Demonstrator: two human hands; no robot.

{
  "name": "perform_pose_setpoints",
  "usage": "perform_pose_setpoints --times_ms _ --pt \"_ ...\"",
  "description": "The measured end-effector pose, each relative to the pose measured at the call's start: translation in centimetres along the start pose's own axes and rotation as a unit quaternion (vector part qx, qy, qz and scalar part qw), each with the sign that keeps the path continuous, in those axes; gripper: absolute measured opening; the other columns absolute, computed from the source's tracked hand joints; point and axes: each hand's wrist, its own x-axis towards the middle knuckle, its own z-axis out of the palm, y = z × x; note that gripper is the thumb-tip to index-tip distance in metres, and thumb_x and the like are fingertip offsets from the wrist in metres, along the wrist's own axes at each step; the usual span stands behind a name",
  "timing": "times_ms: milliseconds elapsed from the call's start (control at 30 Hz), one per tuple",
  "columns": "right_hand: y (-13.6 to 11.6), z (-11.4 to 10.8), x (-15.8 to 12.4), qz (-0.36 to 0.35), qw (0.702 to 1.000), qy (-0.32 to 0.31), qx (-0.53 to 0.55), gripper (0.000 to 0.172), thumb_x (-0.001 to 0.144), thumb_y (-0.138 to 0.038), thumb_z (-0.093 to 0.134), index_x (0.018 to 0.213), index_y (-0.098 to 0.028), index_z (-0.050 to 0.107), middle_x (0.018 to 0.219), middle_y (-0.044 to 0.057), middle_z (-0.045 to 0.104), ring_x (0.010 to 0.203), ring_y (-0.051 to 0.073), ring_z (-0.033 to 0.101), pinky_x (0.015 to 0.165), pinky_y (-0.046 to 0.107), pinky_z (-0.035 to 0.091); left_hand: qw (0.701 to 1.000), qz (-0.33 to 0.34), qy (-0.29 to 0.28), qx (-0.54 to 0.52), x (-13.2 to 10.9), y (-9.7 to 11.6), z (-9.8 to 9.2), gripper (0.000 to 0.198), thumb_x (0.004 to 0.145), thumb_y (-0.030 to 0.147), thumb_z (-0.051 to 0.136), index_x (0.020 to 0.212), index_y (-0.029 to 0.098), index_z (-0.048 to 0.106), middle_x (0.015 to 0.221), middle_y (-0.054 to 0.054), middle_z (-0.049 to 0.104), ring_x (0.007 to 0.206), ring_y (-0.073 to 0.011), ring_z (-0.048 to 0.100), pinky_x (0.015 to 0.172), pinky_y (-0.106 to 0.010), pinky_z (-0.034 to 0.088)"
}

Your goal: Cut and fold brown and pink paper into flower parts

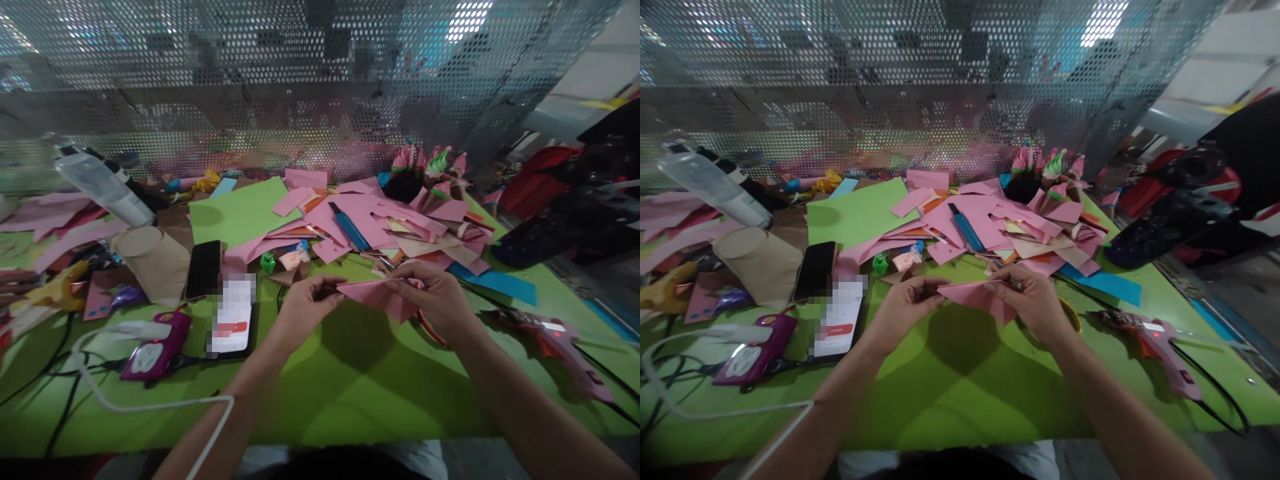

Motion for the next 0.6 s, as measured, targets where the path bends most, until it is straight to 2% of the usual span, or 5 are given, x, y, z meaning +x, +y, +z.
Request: perform_pose_setpoints --times_ms 200,400,500,600 --pt "-0.04 0.18 0.11 0.018 1.000 0.011 0.011 0.031 0.071 -0.052 0.077 0.072 -0.021 0.073 0.071 0.004 0.068 0.069 0.019 0.058 0.060 0.030 0.044 0.996 0.068 0.054 0.018 -0.06 -0.37 0.16 0.026 0.078 0.015 0.069 0.104 0.019 0.067 0.086 -0.002 0.070 0.083 -0.0150 0.065 0.075 -0.028 0.053" --pt "-0.07 0.31 0.02 0.036 0.999 0.016 0.015 0.034 0.068 -0.054 0.079 0.070 -0.021 0.072 0.068 0.003 0.066 0.066 0.018 0.056 0.058 0.029 0.042 0.977 0.147 0.091 0.122 -0.40 0.00 0.62 0.015 0.081 0.010 0.061 0.090 0.020 0.069 0.086 -0.001 0.071 0.077 -0.0140 0.063 0.072 -0.026 0.050" --pt "0.07 0.40 -0.04 0.041 0.999 0.018 0.022 0.034 0.068 -0.053 0.079 0.071 -0.020 0.073 0.067 0.003 0.065 0.065 0.017 0.055 0.058 0.028 0.041 0.969 0.166 0.105 0.150 -0.53 -0.15 0.73 0.012 0.083 0.012 0.061 0.086 0.020 0.069 0.085 -0.001 0.071 0.079 -0.0152 0.063 0.072 -0.027 0.049" --pt "0.15 0.44 -0.05 0.029 0.999 0.021 0.027 0.031 0.070 -0.051 0.078 0.072 -0.020 0.073 0.068 0.003 0.065 0.066 0.017 0.056 0.059 0.029 0.041 0.970 0.155 0.116 0.146 -0.63 -0.20 0.88 0.011 0.084 0.014 0.061 0.084 0.020 0.069 0.084 -0.001 0.070 0.079 -0.0155 0.063 0.071 -0.026 0.048"
